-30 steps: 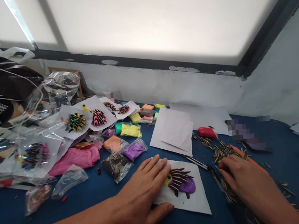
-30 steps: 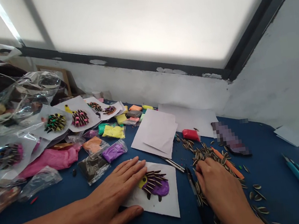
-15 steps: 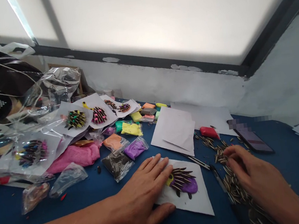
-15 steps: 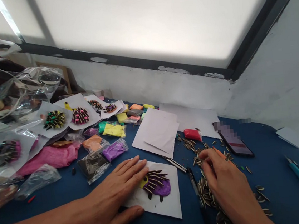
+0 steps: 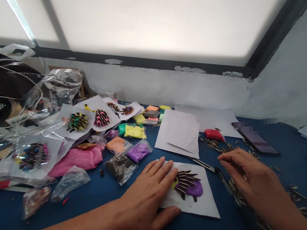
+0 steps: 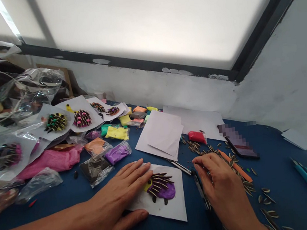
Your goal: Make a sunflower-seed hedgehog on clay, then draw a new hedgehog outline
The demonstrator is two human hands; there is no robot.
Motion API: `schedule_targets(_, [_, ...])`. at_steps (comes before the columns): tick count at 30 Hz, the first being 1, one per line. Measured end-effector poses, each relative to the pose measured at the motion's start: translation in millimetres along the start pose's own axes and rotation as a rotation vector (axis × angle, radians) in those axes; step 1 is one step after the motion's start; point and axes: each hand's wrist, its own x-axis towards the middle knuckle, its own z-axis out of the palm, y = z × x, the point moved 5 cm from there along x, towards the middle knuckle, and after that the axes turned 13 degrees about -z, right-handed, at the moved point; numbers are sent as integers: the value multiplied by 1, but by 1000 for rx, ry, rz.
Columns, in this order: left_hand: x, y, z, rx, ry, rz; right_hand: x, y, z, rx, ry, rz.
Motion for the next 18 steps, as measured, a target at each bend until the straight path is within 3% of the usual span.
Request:
schedule_targets(8, [1, -1, 1, 24, -1, 7, -5, -10, 5, -238, 30, -204])
schedule_targets(18, [0, -4, 4, 12, 11, 6, -4, -19, 6, -200, 38, -195])
